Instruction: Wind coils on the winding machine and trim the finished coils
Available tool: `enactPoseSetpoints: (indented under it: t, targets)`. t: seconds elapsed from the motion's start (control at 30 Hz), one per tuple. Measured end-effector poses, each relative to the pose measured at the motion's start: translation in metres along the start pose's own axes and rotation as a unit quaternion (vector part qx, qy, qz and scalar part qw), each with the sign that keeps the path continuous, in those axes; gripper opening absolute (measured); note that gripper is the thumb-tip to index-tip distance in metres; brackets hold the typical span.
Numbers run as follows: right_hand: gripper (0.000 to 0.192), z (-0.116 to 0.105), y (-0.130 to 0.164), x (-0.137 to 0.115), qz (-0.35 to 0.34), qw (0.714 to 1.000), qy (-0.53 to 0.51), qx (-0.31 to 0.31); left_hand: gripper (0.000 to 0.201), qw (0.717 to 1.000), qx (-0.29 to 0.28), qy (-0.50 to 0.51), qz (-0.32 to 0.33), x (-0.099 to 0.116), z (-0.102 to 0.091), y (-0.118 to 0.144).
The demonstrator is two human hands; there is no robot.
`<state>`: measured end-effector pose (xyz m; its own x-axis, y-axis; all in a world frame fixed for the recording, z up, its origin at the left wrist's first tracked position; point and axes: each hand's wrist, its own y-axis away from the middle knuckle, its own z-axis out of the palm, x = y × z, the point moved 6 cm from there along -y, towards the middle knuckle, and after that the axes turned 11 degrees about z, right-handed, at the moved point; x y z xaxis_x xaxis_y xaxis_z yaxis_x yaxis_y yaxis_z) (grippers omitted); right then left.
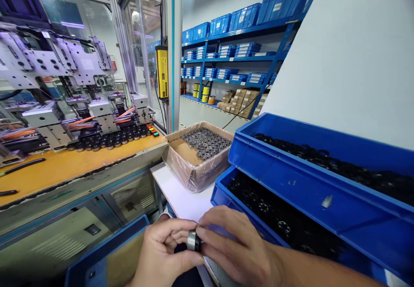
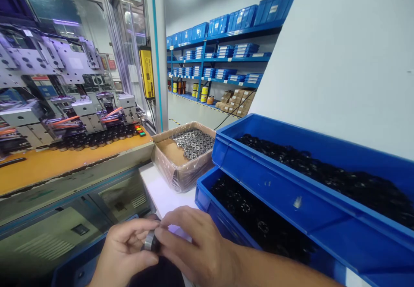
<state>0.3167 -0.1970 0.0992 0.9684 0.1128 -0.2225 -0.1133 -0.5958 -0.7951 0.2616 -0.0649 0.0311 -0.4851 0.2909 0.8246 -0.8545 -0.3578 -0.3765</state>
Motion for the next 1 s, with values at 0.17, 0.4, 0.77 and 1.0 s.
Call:
enactPoseSetpoints:
  t: [0.17, 0.4, 0.77, 1.0]
  targets:
    - [0.012, 0.002, 0.001, 0.001, 0.008, 1.0, -0.015, -0.008, 0.042, 0.999, 0.01, 0.012, -0.039, 0.001, 0.002, 0.001]
    - [0.018, 0.001, 0.004, -0.005, -0.071, 0.997, 0.017, -0.001, 0.04, 0.992, 0.106, 0.048, -0.046, -0.009, 0.011, 0.008]
    - [0.016, 0.0, -0.004, -0.007, 0.07, 0.996, -0.054, 0.013, 0.03, 0.951, -0.041, -0.21, 0.223, 0.028, 0.008, -0.004]
    - [0.024, -0.023, -0.003, 0.023, 0.03, 0.995, 0.077, -0.058, 0.027, 0.888, -0.048, -0.33, 0.318, 0.044, 0.002, -0.003]
